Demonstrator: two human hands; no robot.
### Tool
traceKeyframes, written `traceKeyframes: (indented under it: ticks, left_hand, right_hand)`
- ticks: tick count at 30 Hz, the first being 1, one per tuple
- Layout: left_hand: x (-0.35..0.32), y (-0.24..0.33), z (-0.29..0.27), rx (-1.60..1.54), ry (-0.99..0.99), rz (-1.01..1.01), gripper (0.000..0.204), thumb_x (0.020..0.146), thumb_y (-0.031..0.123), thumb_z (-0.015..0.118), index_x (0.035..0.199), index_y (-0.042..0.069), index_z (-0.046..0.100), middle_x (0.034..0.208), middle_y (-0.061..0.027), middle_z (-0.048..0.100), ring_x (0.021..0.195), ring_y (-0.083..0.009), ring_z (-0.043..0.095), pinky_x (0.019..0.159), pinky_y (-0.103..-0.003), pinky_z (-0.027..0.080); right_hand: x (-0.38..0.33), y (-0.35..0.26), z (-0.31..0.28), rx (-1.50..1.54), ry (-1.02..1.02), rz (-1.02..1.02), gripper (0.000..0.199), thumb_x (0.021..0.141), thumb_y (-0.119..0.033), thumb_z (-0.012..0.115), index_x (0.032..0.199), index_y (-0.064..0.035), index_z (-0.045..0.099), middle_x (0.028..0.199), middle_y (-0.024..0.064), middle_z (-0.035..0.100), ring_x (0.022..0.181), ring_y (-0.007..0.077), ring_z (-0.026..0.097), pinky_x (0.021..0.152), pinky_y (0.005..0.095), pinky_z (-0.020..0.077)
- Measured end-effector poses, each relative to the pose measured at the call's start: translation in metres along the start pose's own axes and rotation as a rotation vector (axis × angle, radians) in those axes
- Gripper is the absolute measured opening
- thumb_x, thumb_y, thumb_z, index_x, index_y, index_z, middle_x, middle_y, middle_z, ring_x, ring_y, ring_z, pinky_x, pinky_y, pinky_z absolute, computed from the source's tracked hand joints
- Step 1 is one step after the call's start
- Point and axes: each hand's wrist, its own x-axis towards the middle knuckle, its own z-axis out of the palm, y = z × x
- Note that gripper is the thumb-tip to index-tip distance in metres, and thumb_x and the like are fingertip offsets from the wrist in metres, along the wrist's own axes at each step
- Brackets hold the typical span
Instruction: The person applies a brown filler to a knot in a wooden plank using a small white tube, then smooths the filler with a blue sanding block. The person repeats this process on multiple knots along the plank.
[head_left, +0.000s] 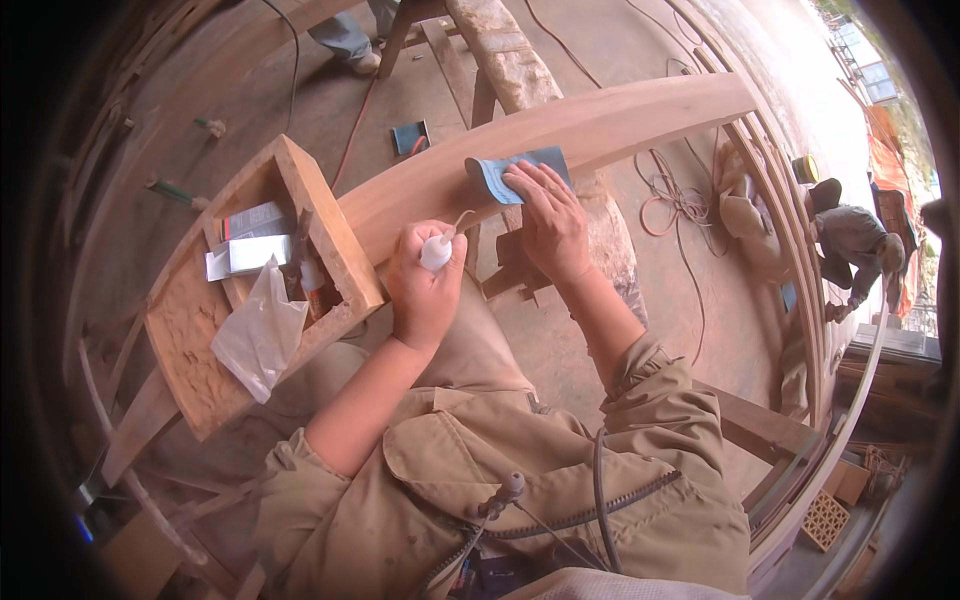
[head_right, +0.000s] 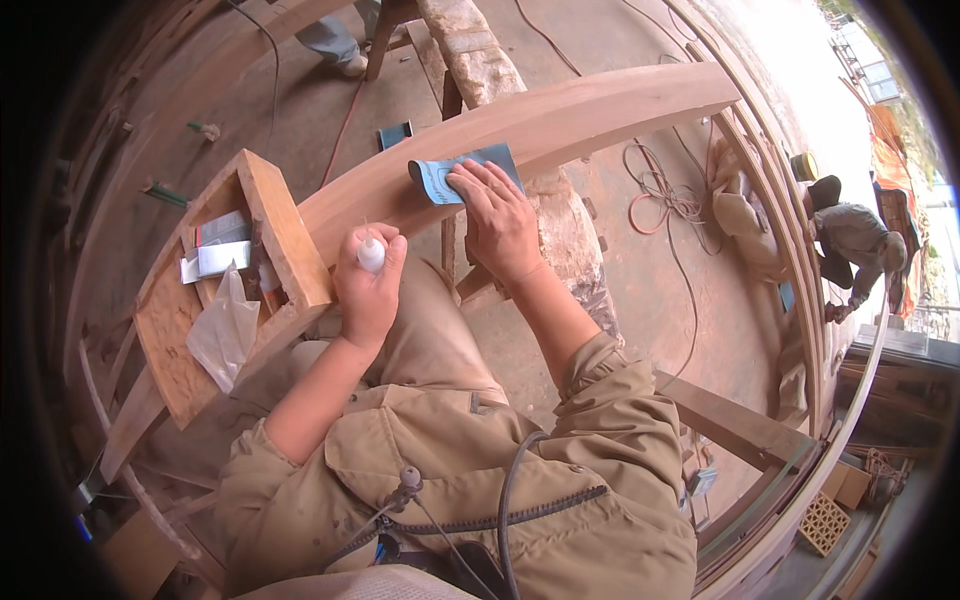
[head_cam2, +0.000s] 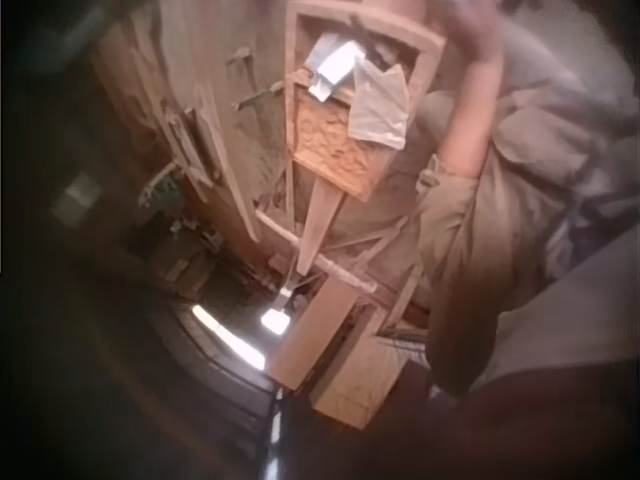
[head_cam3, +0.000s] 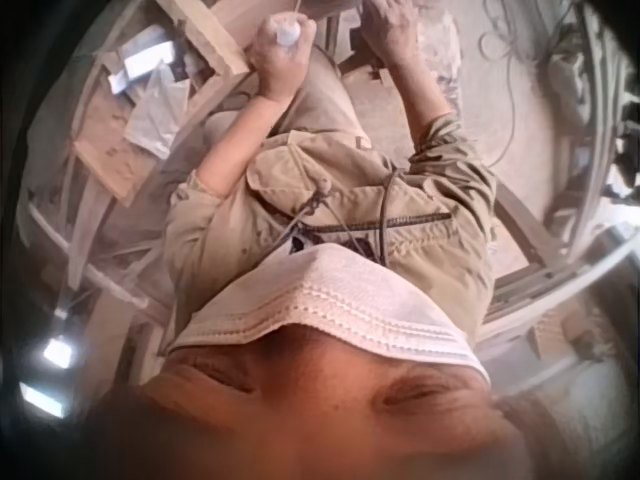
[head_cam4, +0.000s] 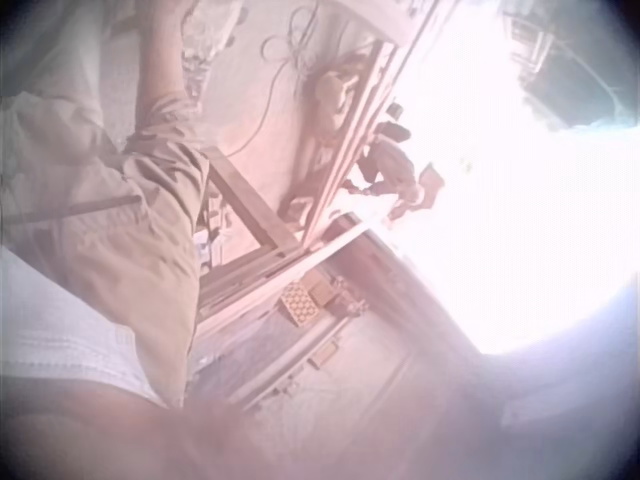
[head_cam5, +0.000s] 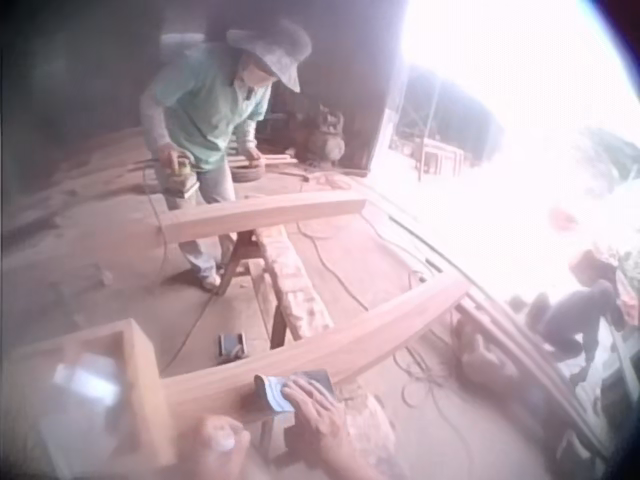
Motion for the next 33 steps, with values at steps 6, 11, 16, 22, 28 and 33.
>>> traceKeyframes:
  ticks: [6, 11, 16, 22, 28, 33]
  left_hand:
    - [0.006, 0.003, 0.000, 0.085, -0.016, 0.060, 0.026, 0.089, 0.024, 0.066, 0.088, 0.003, 0.051, 0.085, -0.0090, 0.062, 0.074, -0.0282, 0.059, 0.065, -0.038, 0.047]
    - [0.005, -0.001, 0.000, 0.208, 0.020, 0.199, 0.024, 0.095, 0.025, 0.059, 0.086, 0.005, 0.050, 0.086, -0.0066, 0.062, 0.074, -0.0190, 0.055, 0.068, -0.033, 0.045]
    - [0.006, 0.002, 0.001, 0.171, 0.015, 0.111, 0.027, 0.092, 0.030, 0.062, 0.086, 0.004, 0.054, 0.080, -0.0070, 0.062, 0.071, -0.0252, 0.058, 0.065, -0.037, 0.045]
    - [0.013, 0.006, -0.001, 0.038, 0.032, -0.060, 0.029, 0.091, 0.030, 0.064, 0.082, 0.004, 0.058, 0.077, -0.0082, 0.062, 0.070, -0.0275, 0.059, 0.063, -0.037, 0.045]
    - [0.015, 0.003, -0.001, 0.016, 0.065, -0.039, 0.031, 0.092, 0.033, 0.062, 0.084, 0.003, 0.058, 0.075, -0.0090, 0.061, 0.070, -0.0259, 0.058, 0.064, -0.037, 0.046]
    - [0.018, 0.004, 0.003, 0.046, 0.060, -0.094, 0.032, 0.092, 0.035, 0.063, 0.084, 0.003, 0.058, 0.074, -0.0084, 0.061, 0.067, -0.0239, 0.059, 0.064, -0.036, 0.046]
  right_hand:
    - [-0.007, -0.020, 0.009, 0.034, 0.023, 0.077, 0.028, 0.081, 0.003, 0.055, 0.108, -0.0028, 0.063, 0.110, 0.0127, 0.067, 0.111, 0.0286, 0.061, 0.099, 0.0435, 0.0452]
    - [0.010, 0.016, -0.003, -0.017, 0.036, 0.071, 0.027, 0.081, 0.005, 0.055, 0.105, -0.0042, 0.063, 0.108, 0.0123, 0.067, 0.109, 0.0279, 0.062, 0.099, 0.0418, 0.0462]
    - [0.001, -0.008, 0.001, 0.083, -0.015, 0.101, 0.025, 0.081, 0.005, 0.055, 0.104, -0.0022, 0.064, 0.108, 0.0130, 0.067, 0.109, 0.0287, 0.062, 0.099, 0.0428, 0.0462]
    - [0.006, 0.006, -0.004, 0.058, 0.032, 0.064, 0.026, 0.080, 0.006, 0.056, 0.102, -0.0038, 0.064, 0.105, 0.0111, 0.067, 0.108, 0.0261, 0.062, 0.099, 0.0414, 0.0467]
    - [0.022, 0.017, -0.012, 0.010, 0.054, 0.562, 0.018, 0.088, -0.010, 0.060, 0.105, -0.0077, 0.066, 0.099, 0.0137, 0.068, 0.096, 0.0348, 0.065, 0.078, 0.0413, 0.0522]
    - [0.012, 0.004, -0.015, 0.057, 0.012, 0.390, 0.016, 0.089, -0.011, 0.060, 0.103, -0.0071, 0.066, 0.102, 0.0114, 0.069, 0.102, 0.0317, 0.064, 0.084, 0.0401, 0.0519]
